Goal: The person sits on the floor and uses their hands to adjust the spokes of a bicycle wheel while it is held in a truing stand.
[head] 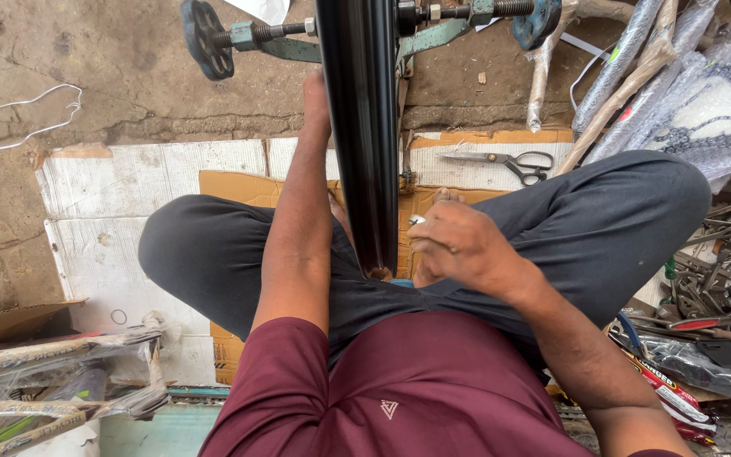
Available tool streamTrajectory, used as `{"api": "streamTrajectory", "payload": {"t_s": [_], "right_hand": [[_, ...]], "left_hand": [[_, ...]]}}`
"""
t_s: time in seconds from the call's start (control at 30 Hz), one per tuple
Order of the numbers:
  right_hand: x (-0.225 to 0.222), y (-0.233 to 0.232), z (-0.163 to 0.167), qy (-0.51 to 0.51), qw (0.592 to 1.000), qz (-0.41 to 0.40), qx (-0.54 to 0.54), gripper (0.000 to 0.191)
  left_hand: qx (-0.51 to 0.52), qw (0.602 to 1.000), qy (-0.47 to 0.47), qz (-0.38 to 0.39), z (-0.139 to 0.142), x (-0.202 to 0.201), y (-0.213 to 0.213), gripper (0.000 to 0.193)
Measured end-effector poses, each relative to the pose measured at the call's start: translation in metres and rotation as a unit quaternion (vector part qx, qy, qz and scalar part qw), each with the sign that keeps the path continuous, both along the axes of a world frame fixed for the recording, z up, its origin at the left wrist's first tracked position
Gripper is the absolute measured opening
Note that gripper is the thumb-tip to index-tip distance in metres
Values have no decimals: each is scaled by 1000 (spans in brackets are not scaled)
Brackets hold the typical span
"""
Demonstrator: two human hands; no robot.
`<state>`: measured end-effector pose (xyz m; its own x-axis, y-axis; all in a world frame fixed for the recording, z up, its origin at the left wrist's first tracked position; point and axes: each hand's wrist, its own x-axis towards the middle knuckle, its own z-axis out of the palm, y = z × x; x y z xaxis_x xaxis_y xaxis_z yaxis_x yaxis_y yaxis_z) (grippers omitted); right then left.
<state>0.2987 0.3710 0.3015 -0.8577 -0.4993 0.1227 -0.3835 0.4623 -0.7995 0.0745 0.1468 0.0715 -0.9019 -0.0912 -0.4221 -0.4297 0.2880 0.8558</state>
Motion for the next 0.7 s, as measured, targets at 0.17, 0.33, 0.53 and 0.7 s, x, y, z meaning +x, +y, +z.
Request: {"api": "streamTrajectory", "payload": {"t_s": [0.17, 0.33, 0.53, 0.7], "right_hand": [[1, -13, 0, 32, 998, -16, 45, 36], [-1, -17, -3, 68, 996, -13, 63, 39], [-1, -22, -13, 79, 994, -12, 76, 40], [0, -23, -21, 85, 994, -13, 70, 40]], "left_hand": [[110, 990, -73, 44, 1, 4, -1, 34], [58, 998, -20, -15, 4, 2, -2, 32], [173, 977, -99, 74, 9, 7, 3, 34], [271, 959, -59, 62, 14, 12, 6, 33]]}}
